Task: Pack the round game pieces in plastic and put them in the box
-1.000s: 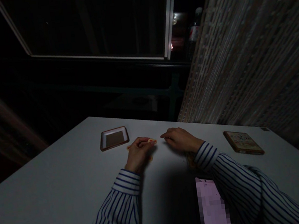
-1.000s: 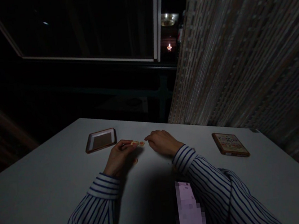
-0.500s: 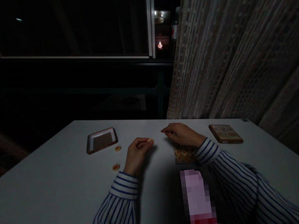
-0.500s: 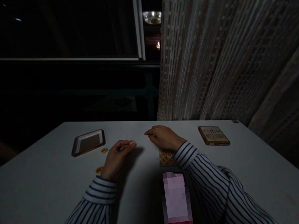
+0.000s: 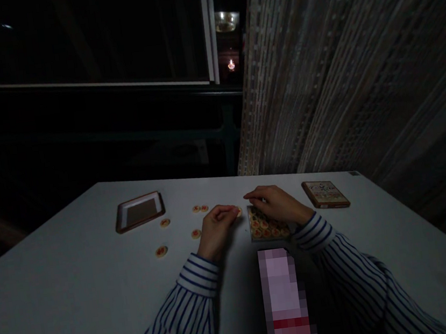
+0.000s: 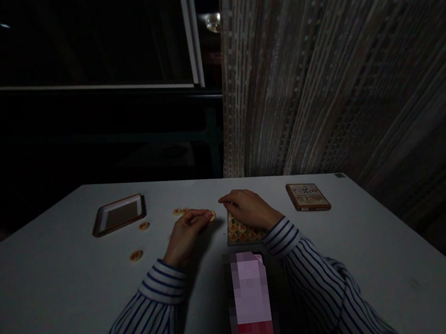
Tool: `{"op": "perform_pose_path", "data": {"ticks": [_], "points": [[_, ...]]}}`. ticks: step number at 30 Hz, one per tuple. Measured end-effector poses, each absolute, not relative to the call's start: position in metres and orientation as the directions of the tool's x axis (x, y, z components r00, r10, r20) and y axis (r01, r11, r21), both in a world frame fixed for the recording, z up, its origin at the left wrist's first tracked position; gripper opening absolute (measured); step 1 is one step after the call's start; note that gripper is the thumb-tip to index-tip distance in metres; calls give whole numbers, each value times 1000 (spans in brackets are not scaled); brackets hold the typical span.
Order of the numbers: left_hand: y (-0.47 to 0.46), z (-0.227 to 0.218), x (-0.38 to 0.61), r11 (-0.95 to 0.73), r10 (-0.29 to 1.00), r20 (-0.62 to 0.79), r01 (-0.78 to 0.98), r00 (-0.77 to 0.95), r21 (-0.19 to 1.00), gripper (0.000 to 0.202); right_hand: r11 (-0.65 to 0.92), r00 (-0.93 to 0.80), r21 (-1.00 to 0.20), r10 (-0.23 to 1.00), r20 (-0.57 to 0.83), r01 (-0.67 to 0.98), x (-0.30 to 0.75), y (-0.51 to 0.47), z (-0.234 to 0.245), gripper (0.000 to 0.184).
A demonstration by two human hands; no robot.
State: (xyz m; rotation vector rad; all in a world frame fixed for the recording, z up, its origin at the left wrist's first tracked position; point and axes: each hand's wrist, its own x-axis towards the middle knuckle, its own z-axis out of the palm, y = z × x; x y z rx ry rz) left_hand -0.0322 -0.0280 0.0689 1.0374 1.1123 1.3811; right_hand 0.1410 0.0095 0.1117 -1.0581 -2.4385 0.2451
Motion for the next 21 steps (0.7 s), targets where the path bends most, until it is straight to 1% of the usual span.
{"op": "perform_pose_path", "data": {"ticks": [6, 12, 17, 21], "points": [[-26, 69, -20, -8, 991, -23, -237, -128, 972, 26, 672, -581, -386, 740, 339, 632, 147, 5, 105, 29], [-21, 69, -7, 11, 992, -41, -249, -115, 968, 25, 643, -541, -435, 766, 347, 631, 155, 5, 96, 29], [-14, 61, 4, 5, 993, -41, -310, -110, 951, 22, 627, -521, -451, 779, 350, 635, 157, 7, 93, 31], [-12, 51, 10, 22, 990, -70, -368, -119, 930, 19, 622, -526, -461, 782, 334, 633, 157, 8, 92, 30]]}}
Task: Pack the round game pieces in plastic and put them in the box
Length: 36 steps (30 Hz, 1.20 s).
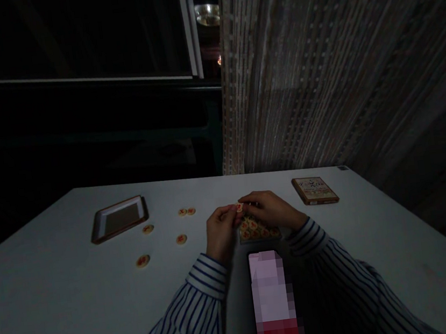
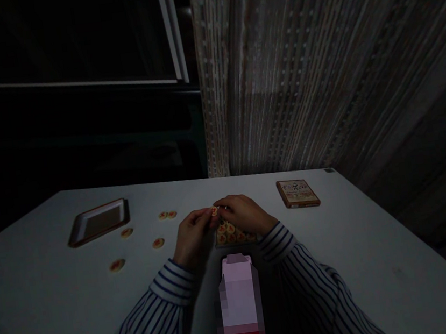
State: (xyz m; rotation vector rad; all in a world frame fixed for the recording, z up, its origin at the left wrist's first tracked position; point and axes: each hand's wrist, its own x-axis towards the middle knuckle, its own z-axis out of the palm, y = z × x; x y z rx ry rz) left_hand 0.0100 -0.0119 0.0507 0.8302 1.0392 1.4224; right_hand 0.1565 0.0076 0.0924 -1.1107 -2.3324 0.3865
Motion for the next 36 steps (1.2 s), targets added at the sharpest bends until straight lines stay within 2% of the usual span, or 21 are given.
{"op": "perform_pose_path", "data": {"ticks": [10, 21, 36], "points": [[-11, 37, 8, 70, 988, -119, -389, -103, 918, 25, 619, -548, -457, 783, 295, 639, 157, 15, 89, 27], [-6, 28, 8, 57, 987, -127, -521, -101, 852, 31, 645, -609, -484, 750, 258, 591, 151, 24, 90, 23], [-6, 22, 9, 72, 989, -128, -513, -74, 855, 30, 676, -636, -366, 733, 240, 640, 152, 24, 88, 25]]}}
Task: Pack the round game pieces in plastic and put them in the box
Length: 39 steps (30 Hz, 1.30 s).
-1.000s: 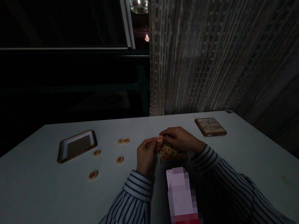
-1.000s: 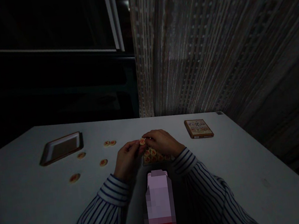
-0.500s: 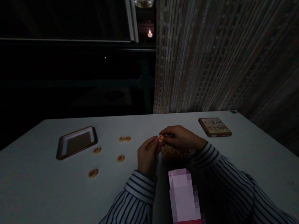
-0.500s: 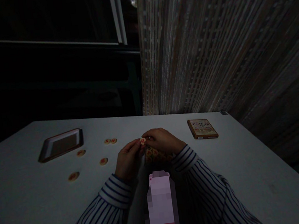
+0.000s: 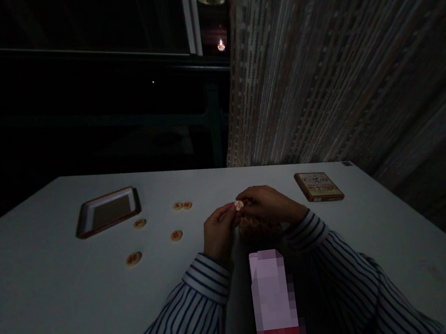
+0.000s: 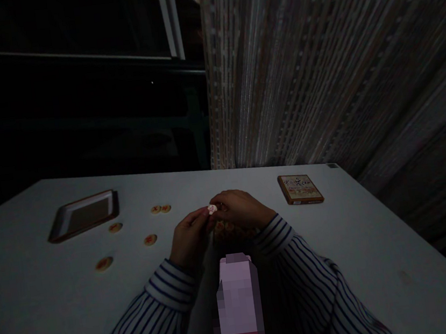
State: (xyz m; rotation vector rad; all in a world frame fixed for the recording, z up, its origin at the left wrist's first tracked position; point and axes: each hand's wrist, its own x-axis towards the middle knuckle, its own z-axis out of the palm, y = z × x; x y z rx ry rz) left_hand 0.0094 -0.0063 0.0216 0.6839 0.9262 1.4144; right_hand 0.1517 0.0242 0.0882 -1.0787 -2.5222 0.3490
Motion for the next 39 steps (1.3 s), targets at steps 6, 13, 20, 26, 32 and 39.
{"op": "perform_pose_path", "data": {"ticks": [6, 13, 20, 26, 32, 39], "points": [[-6, 22, 10, 46, 988, -110, -480, -107, 876, 26, 668, -622, -352, 742, 248, 656, 155, 24, 91, 25], [-3, 18, 3, -36, 961, -18, -190, -274, 981, 23, 615, -566, -330, 788, 242, 716, 170, 27, 95, 31], [-1, 6, 1, -81, 959, 104, 95, -264, 992, 25, 569, -543, -256, 823, 170, 782, 176, 32, 91, 34], [0, -1, 2, -107, 966, 149, 197, -213, 975, 24, 559, -554, -190, 828, 86, 807, 177, 32, 90, 33], [-3, -1, 2, -128, 966, 179, 259, -184, 957, 25, 562, -564, -141, 825, 29, 815, 176, 33, 85, 32], [-2, -4, 1, -141, 964, 199, 297, -175, 945, 24, 604, -607, -78, 794, -20, 793, 177, 36, 77, 33]]}}
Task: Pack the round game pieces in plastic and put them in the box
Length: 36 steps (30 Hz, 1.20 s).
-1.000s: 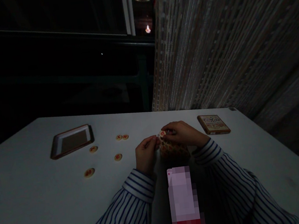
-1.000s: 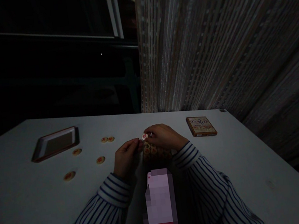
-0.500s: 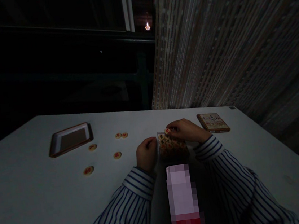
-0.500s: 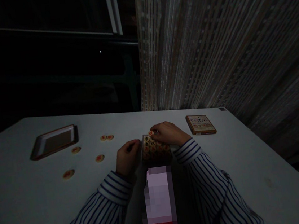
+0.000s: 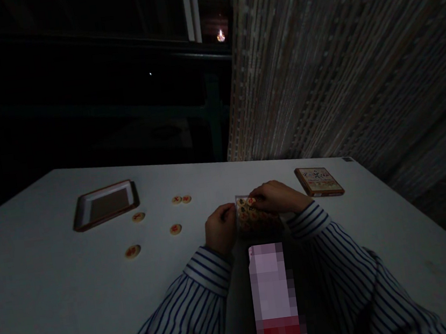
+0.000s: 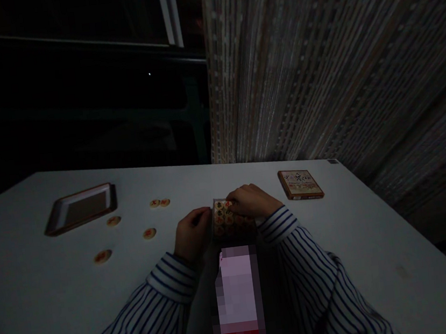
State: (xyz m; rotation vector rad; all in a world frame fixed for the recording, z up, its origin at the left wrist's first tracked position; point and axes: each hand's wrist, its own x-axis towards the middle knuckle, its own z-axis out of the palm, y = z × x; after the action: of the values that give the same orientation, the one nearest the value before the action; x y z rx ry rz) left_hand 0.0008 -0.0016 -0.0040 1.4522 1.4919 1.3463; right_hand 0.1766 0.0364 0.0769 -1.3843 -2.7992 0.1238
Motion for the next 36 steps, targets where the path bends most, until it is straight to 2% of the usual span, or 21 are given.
{"op": "perform_pose_path", "data": {"ticks": [15, 36], "points": [[-1, -5, 1, -135, 963, 193, 285, -188, 949, 24, 621, -623, -40, 779, -79, 782, 177, 38, 74, 32], [-2, -4, 1, -127, 961, 192, 300, -198, 945, 25, 630, -633, -65, 768, -99, 774, 174, 33, 81, 28]]}}
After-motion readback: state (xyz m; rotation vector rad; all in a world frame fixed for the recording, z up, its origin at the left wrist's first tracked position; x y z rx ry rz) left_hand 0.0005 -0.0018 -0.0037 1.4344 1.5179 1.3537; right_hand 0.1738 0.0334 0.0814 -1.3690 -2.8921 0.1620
